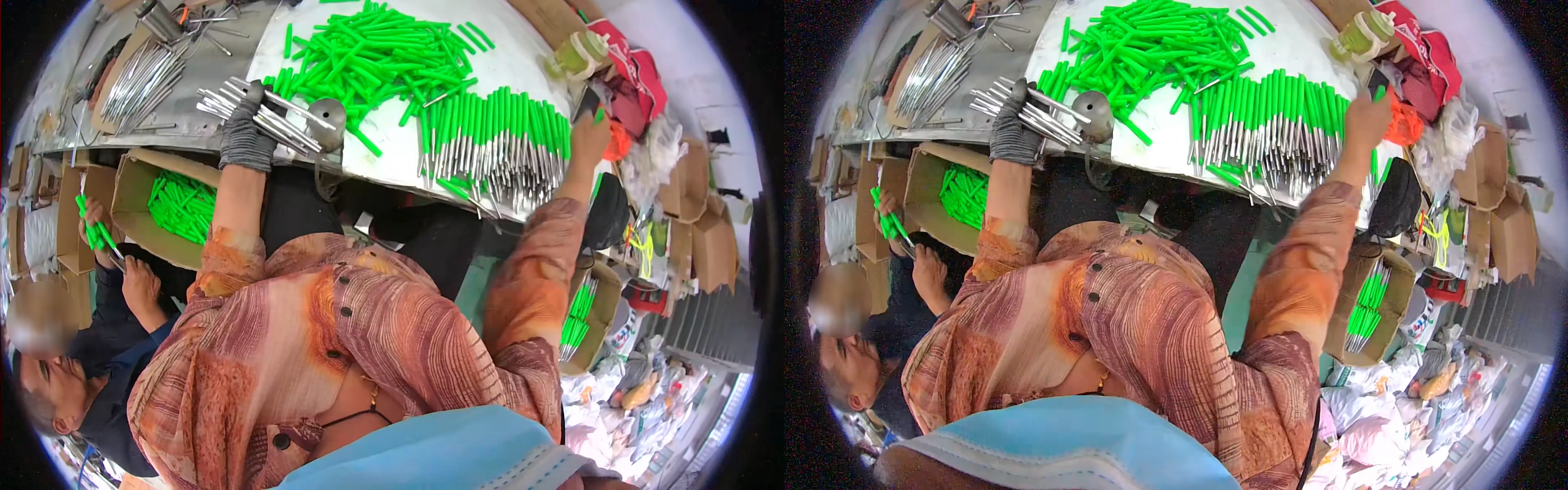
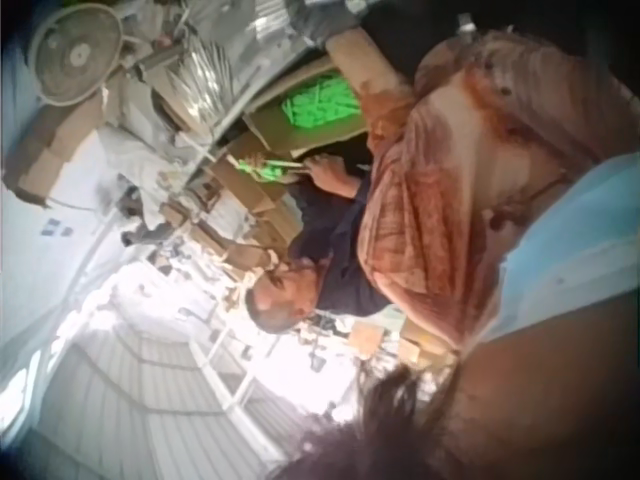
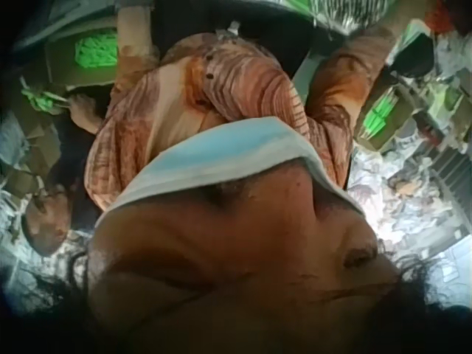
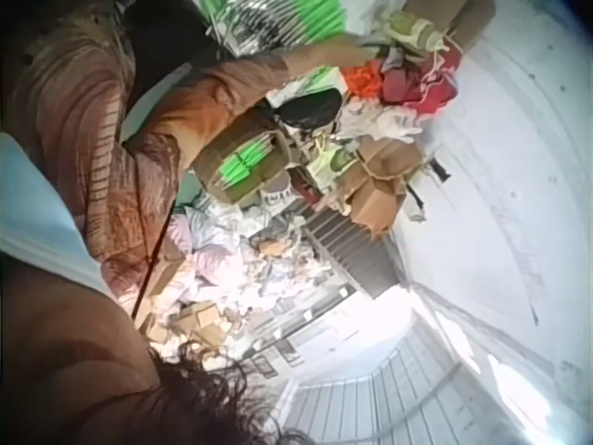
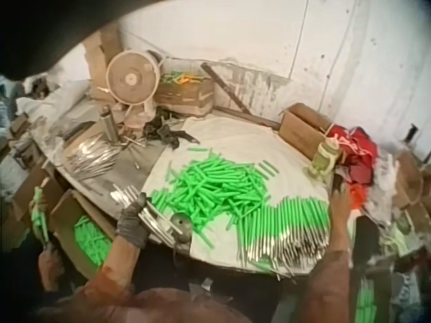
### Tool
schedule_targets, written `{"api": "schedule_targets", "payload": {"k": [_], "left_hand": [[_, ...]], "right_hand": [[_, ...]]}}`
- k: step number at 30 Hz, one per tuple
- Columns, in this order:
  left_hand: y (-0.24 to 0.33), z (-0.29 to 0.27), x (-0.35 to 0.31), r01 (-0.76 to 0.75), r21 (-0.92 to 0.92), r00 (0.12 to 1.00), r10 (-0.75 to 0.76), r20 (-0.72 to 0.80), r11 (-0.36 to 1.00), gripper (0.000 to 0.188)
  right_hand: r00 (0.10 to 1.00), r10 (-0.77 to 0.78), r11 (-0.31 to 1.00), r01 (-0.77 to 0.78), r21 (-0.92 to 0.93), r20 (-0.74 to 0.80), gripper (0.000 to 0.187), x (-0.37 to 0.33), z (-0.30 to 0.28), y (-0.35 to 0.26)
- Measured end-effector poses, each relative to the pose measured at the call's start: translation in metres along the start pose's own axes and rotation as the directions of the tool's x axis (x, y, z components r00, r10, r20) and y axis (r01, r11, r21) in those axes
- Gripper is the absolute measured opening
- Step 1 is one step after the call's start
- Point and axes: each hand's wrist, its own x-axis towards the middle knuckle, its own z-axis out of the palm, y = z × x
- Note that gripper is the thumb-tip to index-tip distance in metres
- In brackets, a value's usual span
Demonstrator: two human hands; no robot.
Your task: Manually assembling green plastic parts at a factory workstation.
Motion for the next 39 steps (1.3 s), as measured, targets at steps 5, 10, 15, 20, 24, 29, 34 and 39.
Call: {"api": "schedule_targets", "payload": {"k": [5, 10, 15, 20, 24, 29, 34, 39], "left_hand": [[0.002, 0.002, -0.002, -0.091, 0.056, 0.996, 0.092, -0.005, 0.994, 0.02], [0.007, 0.008, -0.008, -0.248, 0.173, 0.969, 0.248, 0.02, 0.953, 0.025], [0.008, 0.011, -0.011, -0.339, 0.223, 0.937, 0.348, -0.002, 0.914, 0.025], [0.012, 0.026, -0.031, -0.369, 0.624, 0.914, 0.392, 0.107, 0.689, 0.019], [0.001, 0.025, -0.04, -0.65, 0.615, 0.752, 0.499, 0.431, 0.447, 0.018], [-0.011, 0.028, -0.045, -0.659, 0.688, 0.752, 0.307, 0.584, 0.305, 0.023], [-0.039, -0.005, -0.021, -0.64, 0.607, 0.753, 0.229, 0.617, 0.471, 0.025], [-0.032, 0.014, -0.039, -0.544, 0.669, 0.831, 0.216, 0.513, 0.506, 0.026]], "right_hand": [[0.917, -0.1, 0.961, 0.19, -0.2, 0.387, 0.029, -0.046, 0.027, 0.014], [0.71, -0.517, 0.816, 0.239, 0.527, 0.478, 0.024, -0.13, 0.033, -0.145], [0.43, -0.711, 0.658, 0.687, 0.309, 0.557, 0.018, -0.162, 0.067, -0.193], [0.768, -0.597, 0.643, 0.288, 0.71, 0.23, 0.01, -0.143, 0.041, -0.216], [0.738, -0.235, -0.192, -0.673, 0.714, 0.632, 0.026, -0.117, -0.029, -0.263], [0.772, -0.199, -0.464, -0.616, 0.636, 0.603, 0.039, -0.112, -0.047, -0.282], [0.805, -0.175, -0.434, -0.58, 0.69, 0.567, 0.04, -0.115, -0.051, -0.294], [0.824, -0.138, -0.428, -0.549, 0.718, 0.549, 0.041, -0.116, -0.053, -0.301]]}}
